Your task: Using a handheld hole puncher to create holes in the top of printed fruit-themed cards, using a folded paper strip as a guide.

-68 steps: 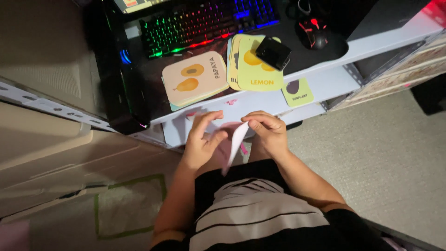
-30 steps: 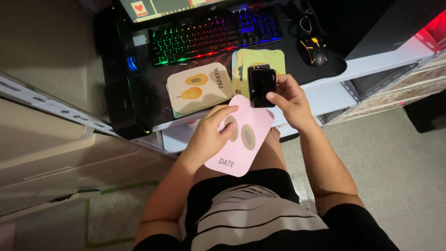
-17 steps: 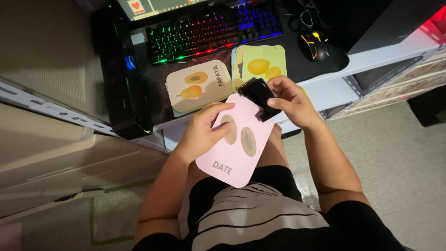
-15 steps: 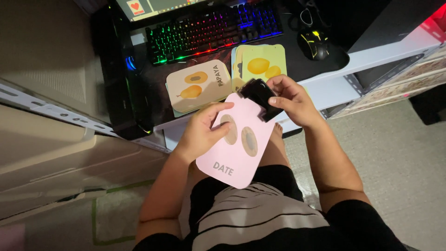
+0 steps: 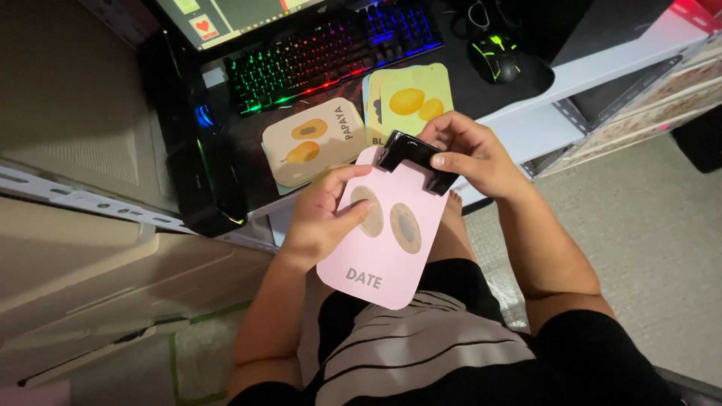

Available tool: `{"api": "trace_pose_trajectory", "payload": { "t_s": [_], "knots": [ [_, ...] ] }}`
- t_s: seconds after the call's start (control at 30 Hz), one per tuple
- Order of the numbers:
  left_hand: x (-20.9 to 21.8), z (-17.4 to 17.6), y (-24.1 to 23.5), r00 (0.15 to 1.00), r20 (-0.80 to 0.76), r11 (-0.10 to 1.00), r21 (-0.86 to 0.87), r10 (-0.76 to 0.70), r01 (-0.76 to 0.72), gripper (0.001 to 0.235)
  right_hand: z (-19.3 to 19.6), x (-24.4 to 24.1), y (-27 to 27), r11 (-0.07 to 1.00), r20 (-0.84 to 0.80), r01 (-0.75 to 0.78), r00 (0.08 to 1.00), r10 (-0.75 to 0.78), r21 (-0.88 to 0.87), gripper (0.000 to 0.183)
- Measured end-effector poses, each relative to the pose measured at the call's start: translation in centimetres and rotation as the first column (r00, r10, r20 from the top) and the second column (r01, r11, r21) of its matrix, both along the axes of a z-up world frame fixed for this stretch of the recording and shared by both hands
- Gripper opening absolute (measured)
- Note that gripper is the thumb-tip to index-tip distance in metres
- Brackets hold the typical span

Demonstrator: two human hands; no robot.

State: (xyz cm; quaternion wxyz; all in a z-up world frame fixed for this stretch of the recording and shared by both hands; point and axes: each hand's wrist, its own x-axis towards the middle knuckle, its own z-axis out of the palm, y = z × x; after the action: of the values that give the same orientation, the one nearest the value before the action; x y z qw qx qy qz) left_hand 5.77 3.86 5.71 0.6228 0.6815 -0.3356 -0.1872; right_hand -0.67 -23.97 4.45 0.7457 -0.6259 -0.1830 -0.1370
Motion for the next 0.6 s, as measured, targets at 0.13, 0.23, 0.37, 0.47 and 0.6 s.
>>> {"api": "trace_pose_trajectory", "payload": {
  "t_s": [0.13,0.23,0.37,0.47,0.6],
  "knots": [
    [-0.6,2.4,-0.6,0.994,0.105,1.000,0.024,-0.012,0.010,0.049,1.3,-0.9,-1.2,0.999,0.012,0.013,1.000,-0.012,-0.044,0.037],
    [-1.1,4.6,-1.4,0.973,0.228,0.999,-0.009,-0.040,0.044,0.046,3.7,-2.3,-1.7,0.994,0.047,0.068,0.997,-0.064,-0.091,0.040],
    [-1.8,6.6,-2.8,0.910,0.414,0.998,-0.035,-0.034,0.053,0.045,7.0,-4.7,-2.3,0.979,0.084,0.139,0.988,-0.128,-0.149,0.043],
    [-2.5,8.4,-3.6,0.869,0.494,0.998,-0.028,-0.030,0.050,0.043,9.8,-6.7,-2.6,0.959,0.083,0.175,0.984,-0.160,-0.221,0.042],
    [-3.1,9.7,-4.4,0.804,0.594,0.999,-0.032,-0.014,0.042,0.040,12.1,-8.4,-2.9,0.924,0.100,0.221,0.975,-0.199,-0.311,0.041]
  ]
}}
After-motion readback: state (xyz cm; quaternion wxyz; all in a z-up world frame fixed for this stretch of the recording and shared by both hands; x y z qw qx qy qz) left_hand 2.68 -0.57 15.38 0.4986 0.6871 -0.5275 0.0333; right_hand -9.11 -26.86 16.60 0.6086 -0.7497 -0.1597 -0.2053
